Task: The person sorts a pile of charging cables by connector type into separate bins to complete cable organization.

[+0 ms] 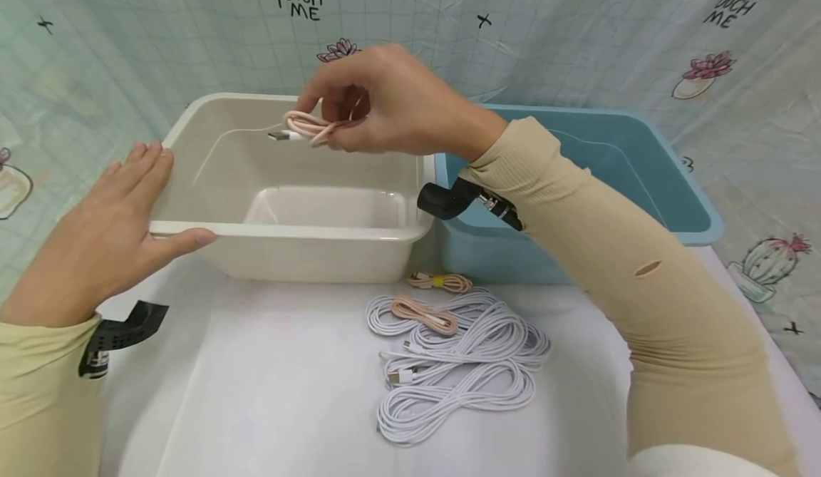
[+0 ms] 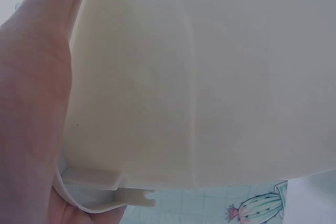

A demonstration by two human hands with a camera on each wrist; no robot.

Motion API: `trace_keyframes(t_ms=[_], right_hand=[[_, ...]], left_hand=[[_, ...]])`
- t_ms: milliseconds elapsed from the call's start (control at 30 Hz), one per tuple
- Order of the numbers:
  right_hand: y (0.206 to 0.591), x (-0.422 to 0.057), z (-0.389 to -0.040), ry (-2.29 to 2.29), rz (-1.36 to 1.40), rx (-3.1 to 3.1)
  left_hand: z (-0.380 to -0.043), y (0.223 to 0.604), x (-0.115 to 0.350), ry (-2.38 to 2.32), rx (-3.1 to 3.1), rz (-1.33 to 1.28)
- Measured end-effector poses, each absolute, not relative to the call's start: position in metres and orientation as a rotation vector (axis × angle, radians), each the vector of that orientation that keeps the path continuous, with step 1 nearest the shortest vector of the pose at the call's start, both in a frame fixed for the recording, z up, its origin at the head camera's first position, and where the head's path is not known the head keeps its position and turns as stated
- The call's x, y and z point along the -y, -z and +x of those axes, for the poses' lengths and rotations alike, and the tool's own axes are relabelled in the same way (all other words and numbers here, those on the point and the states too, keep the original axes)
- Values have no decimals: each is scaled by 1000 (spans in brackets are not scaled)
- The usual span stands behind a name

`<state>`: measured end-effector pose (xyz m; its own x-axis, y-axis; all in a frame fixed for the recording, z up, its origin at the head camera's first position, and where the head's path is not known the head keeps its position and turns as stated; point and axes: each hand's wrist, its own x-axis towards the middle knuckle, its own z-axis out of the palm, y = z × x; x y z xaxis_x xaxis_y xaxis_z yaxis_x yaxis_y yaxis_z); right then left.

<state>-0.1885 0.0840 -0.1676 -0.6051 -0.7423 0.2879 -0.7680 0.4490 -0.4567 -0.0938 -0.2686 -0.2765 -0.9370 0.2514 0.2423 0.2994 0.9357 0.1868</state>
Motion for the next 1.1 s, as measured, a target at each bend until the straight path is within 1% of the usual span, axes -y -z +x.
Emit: trace_keyframes(t_ms=[867, 1100], right_hand=[[180, -50, -227, -954, 1371, 2684], [186, -40, -236, -915, 1367, 2730]], left_hand=[[-95, 276, 268, 352, 2866, -411], [-95, 277, 269, 338, 2871, -410]])
